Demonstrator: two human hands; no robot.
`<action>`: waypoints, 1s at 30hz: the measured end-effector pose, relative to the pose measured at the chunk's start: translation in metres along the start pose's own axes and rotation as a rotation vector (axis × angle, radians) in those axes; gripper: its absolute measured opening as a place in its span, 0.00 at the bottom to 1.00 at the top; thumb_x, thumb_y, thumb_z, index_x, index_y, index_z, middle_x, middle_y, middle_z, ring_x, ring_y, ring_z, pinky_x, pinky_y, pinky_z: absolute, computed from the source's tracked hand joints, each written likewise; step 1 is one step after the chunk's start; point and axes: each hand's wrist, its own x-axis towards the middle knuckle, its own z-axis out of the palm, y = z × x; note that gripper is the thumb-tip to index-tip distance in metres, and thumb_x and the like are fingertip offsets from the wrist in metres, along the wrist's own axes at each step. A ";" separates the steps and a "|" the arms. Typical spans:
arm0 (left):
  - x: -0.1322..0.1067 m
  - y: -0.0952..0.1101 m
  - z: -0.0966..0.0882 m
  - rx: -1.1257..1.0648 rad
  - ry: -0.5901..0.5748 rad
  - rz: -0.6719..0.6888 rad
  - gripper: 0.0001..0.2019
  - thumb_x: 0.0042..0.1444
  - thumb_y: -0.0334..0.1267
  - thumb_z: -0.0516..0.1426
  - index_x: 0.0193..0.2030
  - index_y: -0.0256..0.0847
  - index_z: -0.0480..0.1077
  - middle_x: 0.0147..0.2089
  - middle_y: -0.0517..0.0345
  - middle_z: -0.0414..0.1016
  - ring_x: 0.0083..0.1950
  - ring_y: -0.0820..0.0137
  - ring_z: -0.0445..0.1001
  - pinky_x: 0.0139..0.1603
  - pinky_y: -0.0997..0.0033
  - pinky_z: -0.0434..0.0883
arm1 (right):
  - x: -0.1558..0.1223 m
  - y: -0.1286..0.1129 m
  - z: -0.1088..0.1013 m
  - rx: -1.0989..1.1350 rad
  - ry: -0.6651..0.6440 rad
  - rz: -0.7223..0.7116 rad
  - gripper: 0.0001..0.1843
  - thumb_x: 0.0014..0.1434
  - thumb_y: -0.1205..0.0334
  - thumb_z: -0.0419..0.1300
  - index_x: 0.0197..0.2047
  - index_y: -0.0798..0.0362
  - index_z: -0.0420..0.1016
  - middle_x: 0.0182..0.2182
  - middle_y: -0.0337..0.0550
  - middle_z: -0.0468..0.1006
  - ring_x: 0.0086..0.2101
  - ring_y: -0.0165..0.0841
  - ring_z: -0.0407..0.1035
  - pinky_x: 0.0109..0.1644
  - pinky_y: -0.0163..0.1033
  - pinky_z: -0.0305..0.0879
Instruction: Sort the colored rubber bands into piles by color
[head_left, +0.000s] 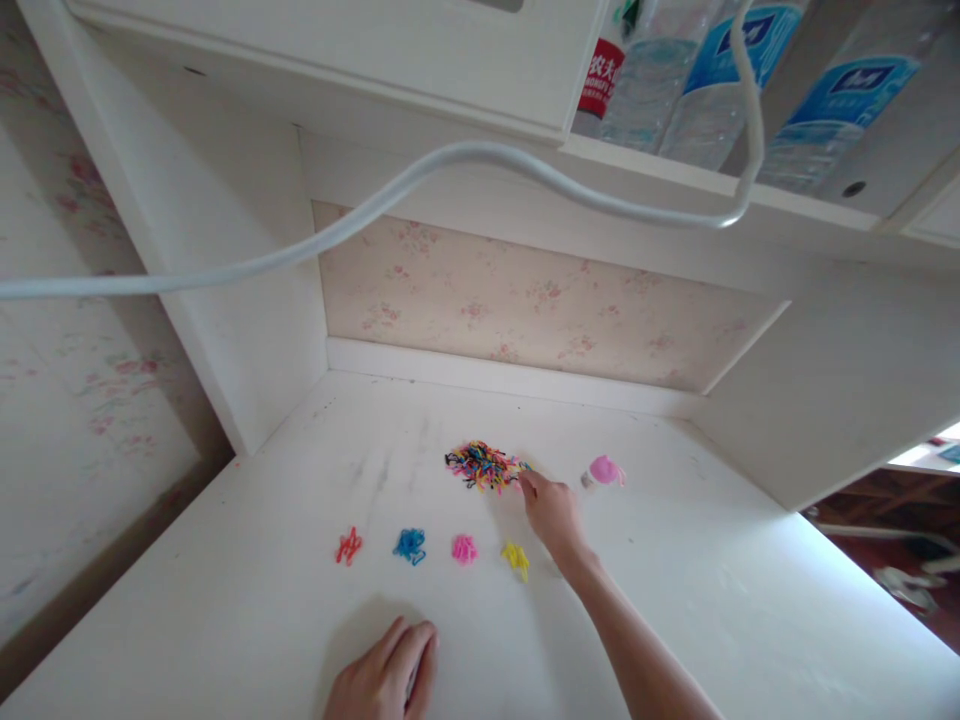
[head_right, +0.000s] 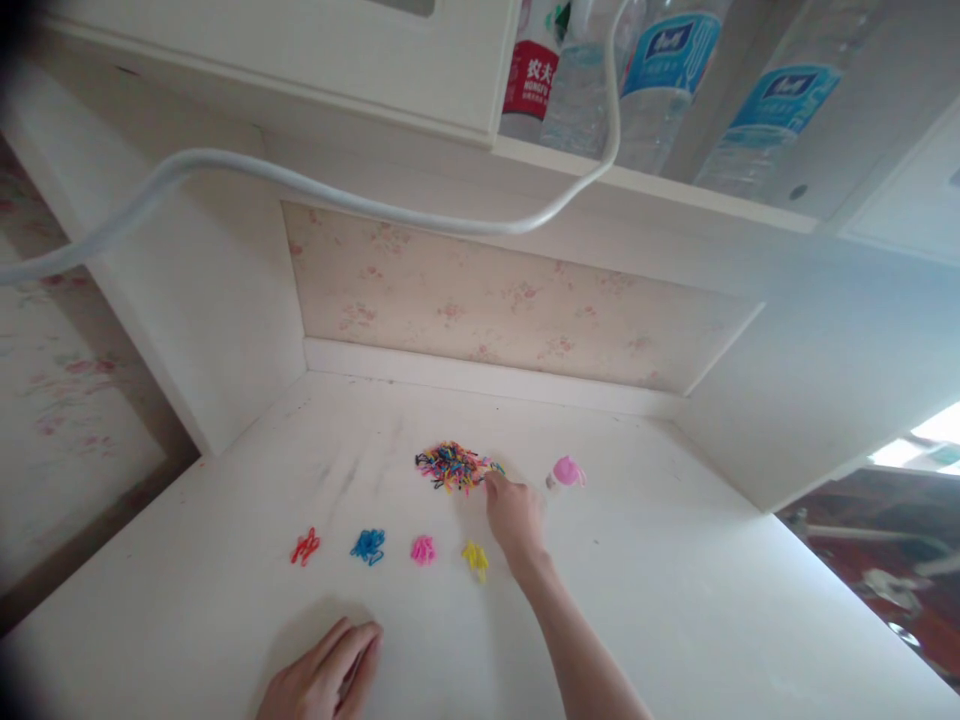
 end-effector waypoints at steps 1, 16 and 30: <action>0.001 0.001 -0.001 -0.010 -0.002 -0.001 0.13 0.64 0.39 0.46 0.36 0.45 0.70 0.29 0.59 0.77 0.26 0.72 0.77 0.26 0.77 0.72 | -0.007 -0.005 -0.001 0.027 -0.001 -0.031 0.20 0.67 0.56 0.42 0.50 0.44 0.74 0.35 0.44 0.80 0.37 0.33 0.74 0.38 0.31 0.61; 0.002 0.006 -0.006 -0.126 -0.091 -0.118 0.11 0.60 0.32 0.47 0.33 0.44 0.69 0.29 0.60 0.73 0.27 0.73 0.73 0.26 0.77 0.67 | -0.059 -0.168 0.014 0.044 -0.052 -0.815 0.13 0.62 0.63 0.49 0.32 0.47 0.75 0.25 0.37 0.79 0.24 0.30 0.70 0.26 0.31 0.49; 0.005 0.005 -0.014 -0.447 -0.147 -0.326 0.13 0.63 0.42 0.47 0.33 0.43 0.70 0.26 0.61 0.69 0.25 0.76 0.68 0.25 0.82 0.64 | -0.124 -0.006 0.023 0.765 0.005 -0.080 0.22 0.59 0.43 0.52 0.35 0.52 0.77 0.15 0.32 0.61 0.18 0.26 0.55 0.23 0.29 0.51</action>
